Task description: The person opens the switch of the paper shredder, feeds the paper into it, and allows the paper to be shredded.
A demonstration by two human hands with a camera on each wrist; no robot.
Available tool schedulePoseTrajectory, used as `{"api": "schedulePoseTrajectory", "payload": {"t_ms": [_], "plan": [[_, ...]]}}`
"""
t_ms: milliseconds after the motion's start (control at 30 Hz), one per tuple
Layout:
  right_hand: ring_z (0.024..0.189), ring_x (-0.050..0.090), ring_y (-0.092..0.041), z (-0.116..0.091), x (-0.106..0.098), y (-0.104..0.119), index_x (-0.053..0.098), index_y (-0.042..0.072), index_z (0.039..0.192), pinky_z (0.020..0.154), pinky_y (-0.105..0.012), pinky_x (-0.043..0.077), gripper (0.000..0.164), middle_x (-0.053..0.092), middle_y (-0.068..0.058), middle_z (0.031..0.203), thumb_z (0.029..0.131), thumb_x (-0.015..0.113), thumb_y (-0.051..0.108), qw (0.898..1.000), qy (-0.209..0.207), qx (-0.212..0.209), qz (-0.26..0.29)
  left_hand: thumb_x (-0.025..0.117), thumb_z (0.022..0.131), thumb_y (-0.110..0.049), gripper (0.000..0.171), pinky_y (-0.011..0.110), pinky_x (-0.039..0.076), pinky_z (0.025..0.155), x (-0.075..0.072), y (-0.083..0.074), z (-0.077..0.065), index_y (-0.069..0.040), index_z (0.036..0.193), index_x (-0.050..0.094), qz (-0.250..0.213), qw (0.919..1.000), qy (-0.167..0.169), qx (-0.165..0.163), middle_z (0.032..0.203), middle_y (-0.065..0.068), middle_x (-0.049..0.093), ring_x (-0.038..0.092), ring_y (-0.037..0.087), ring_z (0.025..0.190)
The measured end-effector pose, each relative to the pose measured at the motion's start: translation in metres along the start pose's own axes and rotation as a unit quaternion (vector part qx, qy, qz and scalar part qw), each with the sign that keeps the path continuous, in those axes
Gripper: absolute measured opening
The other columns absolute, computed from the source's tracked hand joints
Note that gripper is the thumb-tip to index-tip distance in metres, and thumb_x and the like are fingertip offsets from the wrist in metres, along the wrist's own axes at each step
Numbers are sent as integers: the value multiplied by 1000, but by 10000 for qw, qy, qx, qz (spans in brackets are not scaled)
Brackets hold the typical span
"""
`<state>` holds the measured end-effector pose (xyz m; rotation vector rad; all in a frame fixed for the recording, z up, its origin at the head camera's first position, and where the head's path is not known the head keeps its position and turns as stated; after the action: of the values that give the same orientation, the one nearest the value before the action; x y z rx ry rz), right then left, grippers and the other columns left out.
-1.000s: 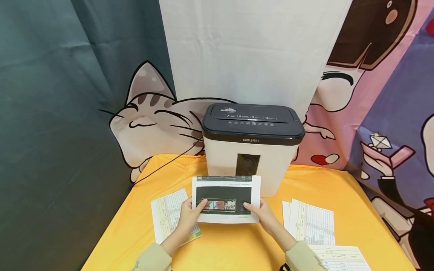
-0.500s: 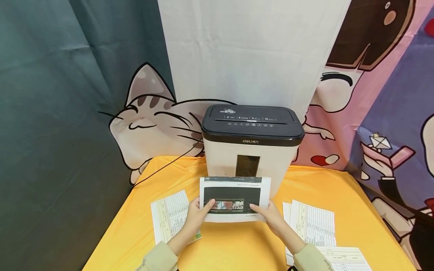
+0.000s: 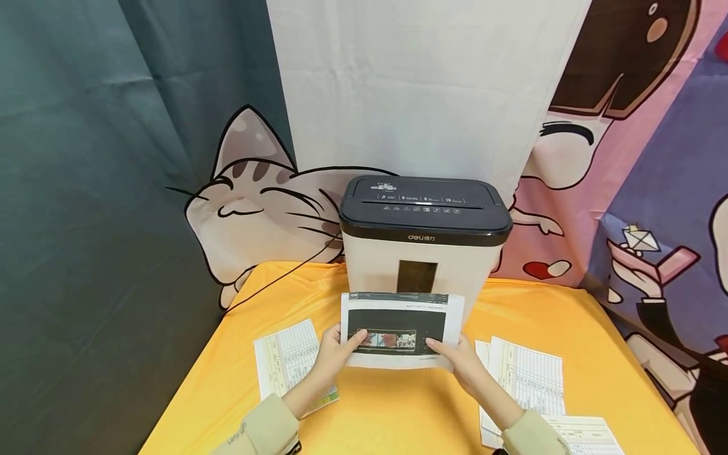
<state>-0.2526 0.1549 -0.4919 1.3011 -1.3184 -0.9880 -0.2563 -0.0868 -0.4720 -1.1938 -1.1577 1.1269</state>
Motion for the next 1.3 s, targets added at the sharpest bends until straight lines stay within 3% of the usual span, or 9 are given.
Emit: {"api": "schedulePoseTrajectory", "payload": {"t_ms": [367,767,1100,1300], "plan": [[88,66,-7,-5,-5,15,57,11,113,80,-27,53,26,69,12,91,87,62,7,9999,102,51,-31,64,88,-10,31,19,54,71,4,-15,8,10,112,59,466,9973,536,191,102,26,68,66,1,77],[89,67,-6,-11,-9,37,60,19,111,81,-27,53,26,69,15,94,87,64,11,9986,360,-41,-395,62,90,-9,30,21,54,71,8,-47,13,12,111,59,910,9832,1379,770,102,30,66,65,-2,78],[94,64,0,-16,-13,69,66,23,109,85,-20,48,21,70,19,95,90,62,15,9852,864,-629,-1340,65,88,-9,28,19,52,67,1,-74,17,9,109,63,1326,9731,1569,1041,101,27,68,64,-2,77],[95,62,2,-20,-14,89,67,21,108,85,-18,46,21,71,19,94,91,60,11,9777,985,-1123,-1476,67,86,-7,29,19,52,67,3,-89,18,9,109,63,1359,9647,1896,1221,102,29,67,63,-3,78]]}}
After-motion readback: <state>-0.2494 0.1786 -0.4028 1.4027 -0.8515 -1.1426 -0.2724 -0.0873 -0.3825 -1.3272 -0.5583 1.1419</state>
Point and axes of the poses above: each hand's wrist, its own z-axis towards the middle knuckle, its own x-axis out of the palm, y = z × x, the point moved 6 cm from there along z, towards the middle knuckle
